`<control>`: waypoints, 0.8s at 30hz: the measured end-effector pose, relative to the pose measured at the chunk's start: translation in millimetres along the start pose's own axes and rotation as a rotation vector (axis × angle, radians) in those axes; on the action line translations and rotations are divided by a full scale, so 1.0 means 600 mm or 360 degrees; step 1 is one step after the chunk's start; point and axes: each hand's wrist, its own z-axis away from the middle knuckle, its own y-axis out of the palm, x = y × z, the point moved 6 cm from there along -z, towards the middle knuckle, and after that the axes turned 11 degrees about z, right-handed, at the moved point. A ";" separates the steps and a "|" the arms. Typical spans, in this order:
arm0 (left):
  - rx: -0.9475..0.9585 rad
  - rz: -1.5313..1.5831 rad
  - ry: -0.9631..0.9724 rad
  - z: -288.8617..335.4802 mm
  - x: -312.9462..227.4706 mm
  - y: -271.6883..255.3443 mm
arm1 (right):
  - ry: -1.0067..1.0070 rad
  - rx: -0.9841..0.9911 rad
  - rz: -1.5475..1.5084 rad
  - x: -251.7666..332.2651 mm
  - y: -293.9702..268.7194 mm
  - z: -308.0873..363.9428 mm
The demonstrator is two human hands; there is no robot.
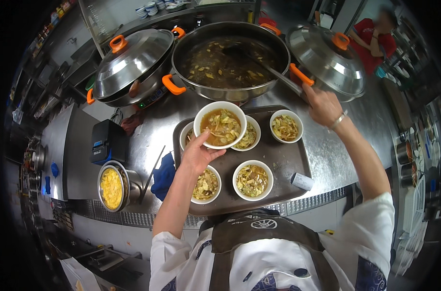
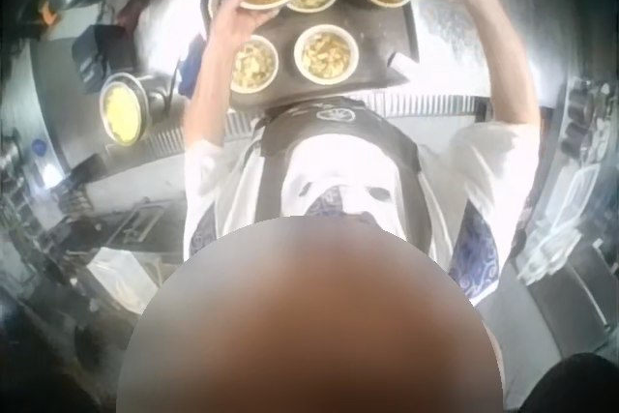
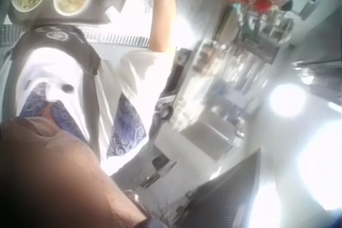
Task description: The person assembles multiple noodle bowls by hand, adding shredded ingredients, chopped vegetables, and scrambled eggs to each bowl. They then use a ladle to pour broth from a large pot into the bowls, completing the assembly process.
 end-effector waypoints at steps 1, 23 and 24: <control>0.0004 -0.0005 -0.0001 0.002 0.007 0.000 | -0.0003 0.0010 0.0070 -0.003 0.011 -0.018; 0.0651 -0.0696 -0.1038 -0.095 0.258 0.123 | 0.0327 -0.0656 -0.0460 -0.052 -0.077 0.105; 0.0669 -0.0728 -0.1068 -0.106 0.273 0.118 | 0.0354 -0.0615 -0.0561 -0.052 -0.071 0.136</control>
